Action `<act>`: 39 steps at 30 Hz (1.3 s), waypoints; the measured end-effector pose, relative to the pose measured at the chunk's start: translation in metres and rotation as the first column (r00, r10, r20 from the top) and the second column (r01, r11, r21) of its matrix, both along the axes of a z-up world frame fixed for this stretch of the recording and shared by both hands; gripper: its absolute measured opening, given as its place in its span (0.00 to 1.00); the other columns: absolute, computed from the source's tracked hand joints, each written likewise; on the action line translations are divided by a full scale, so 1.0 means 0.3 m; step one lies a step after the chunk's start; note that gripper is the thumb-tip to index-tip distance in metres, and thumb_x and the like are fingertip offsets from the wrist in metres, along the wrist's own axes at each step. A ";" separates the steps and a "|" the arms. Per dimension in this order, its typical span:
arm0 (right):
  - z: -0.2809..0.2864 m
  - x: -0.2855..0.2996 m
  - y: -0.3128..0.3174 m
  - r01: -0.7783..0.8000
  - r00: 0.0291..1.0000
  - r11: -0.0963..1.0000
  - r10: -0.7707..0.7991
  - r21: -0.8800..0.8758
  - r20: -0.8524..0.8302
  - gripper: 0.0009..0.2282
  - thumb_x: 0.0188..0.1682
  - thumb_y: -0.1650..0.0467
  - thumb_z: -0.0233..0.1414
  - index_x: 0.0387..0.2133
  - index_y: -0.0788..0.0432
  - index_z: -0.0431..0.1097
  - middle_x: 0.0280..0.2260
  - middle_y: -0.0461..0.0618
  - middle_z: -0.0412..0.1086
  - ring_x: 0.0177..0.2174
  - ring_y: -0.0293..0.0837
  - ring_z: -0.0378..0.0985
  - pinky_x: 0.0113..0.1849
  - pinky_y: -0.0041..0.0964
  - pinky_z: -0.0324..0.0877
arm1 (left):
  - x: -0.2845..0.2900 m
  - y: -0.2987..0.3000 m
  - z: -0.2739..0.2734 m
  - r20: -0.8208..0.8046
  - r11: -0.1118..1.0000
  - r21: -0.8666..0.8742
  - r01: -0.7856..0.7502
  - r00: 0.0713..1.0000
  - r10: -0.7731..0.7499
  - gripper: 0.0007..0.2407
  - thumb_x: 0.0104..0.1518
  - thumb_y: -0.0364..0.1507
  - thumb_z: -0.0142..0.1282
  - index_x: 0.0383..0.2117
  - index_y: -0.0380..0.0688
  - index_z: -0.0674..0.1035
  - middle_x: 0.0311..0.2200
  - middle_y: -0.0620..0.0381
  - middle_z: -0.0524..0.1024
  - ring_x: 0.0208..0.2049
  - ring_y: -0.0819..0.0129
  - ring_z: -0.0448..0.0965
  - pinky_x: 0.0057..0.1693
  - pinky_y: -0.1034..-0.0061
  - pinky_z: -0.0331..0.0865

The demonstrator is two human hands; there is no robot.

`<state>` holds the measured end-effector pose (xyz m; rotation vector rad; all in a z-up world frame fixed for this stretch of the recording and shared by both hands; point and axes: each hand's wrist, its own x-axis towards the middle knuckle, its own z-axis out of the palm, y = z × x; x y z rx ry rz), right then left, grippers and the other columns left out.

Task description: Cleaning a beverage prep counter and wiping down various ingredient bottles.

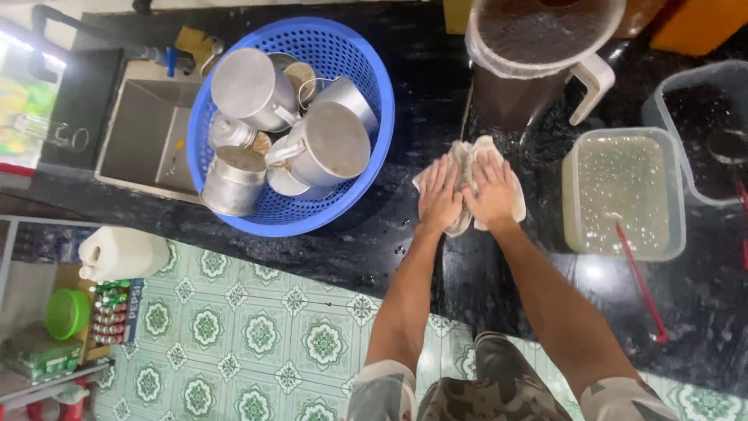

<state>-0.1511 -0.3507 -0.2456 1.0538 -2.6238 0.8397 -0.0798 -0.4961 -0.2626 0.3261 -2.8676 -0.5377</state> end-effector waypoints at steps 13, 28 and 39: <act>0.029 0.813 0.406 0.129 0.988 0.991 -0.130 0.028 0.083 0.24 0.53 0.58 0.47 0.56 0.63 0.69 0.64 0.56 0.62 0.67 0.52 0.54 0.65 0.57 0.45 | 0.727 0.407 0.088 0.219 0.998 0.067 0.018 0.975 -0.032 0.29 0.58 0.35 0.46 0.69 0.49 0.60 0.74 0.56 0.45 0.75 0.61 0.40 0.75 0.59 0.34; 0.030 0.704 0.427 0.273 0.939 0.946 -0.302 0.175 0.166 0.42 0.46 0.52 0.46 0.70 0.66 0.43 0.71 0.69 0.35 0.70 0.65 0.31 0.64 0.64 0.29 | 0.614 0.466 -0.014 0.327 0.997 0.063 0.046 0.943 -0.064 0.29 0.62 0.39 0.38 0.73 0.51 0.52 0.76 0.54 0.35 0.76 0.57 0.31 0.74 0.56 0.26; -0.006 0.117 0.163 0.433 0.881 0.879 -0.460 0.200 0.113 0.37 0.57 0.54 0.41 0.72 0.69 0.40 0.71 0.76 0.33 0.69 0.73 0.28 0.64 0.69 0.26 | -0.054 0.257 0.032 0.276 1.000 -0.007 -0.003 0.961 0.005 0.32 0.58 0.37 0.40 0.73 0.50 0.50 0.75 0.55 0.36 0.76 0.57 0.32 0.74 0.55 0.25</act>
